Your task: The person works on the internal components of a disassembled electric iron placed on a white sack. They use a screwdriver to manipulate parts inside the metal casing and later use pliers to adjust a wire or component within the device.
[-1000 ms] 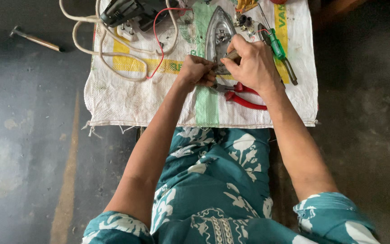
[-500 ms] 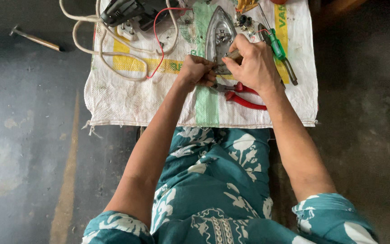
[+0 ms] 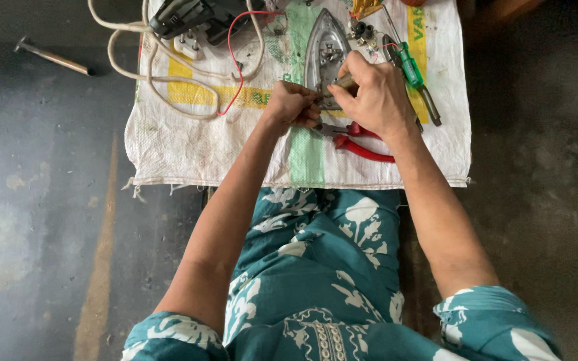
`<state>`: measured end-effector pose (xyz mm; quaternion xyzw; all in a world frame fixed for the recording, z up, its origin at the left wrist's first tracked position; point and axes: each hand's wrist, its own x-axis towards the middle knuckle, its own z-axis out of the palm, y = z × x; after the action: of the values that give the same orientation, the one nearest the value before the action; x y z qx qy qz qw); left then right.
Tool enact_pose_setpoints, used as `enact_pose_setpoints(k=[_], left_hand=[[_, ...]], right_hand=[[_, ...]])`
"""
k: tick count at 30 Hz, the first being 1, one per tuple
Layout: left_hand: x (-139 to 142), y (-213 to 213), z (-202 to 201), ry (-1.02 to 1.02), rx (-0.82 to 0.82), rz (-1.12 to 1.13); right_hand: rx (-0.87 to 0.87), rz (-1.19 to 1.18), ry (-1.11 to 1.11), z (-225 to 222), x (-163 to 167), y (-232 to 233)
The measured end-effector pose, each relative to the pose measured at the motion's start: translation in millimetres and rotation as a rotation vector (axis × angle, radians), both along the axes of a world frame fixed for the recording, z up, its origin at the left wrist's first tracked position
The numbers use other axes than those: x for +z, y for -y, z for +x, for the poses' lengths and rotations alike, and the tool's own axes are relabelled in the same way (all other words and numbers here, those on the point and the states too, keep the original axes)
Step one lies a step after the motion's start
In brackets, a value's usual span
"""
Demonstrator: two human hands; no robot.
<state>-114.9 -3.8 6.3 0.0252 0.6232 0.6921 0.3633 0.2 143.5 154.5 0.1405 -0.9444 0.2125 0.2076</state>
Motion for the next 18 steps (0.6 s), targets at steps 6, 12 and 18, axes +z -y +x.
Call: enact_pose_setpoints(k=[6,12,18], left_hand=[[-4,-3,0,0.029,0.003,0.031],[-5,-2,-3,0.037,0.003,0.043],[-4,-2,-3,0.036,-0.007,0.050]], right_hand=[[-0.048,-0.012,0.015,-3,3,3],[-0.029,0.023,0.017,-1,8,6],[0.067,0.058,0.074,0,15,4]])
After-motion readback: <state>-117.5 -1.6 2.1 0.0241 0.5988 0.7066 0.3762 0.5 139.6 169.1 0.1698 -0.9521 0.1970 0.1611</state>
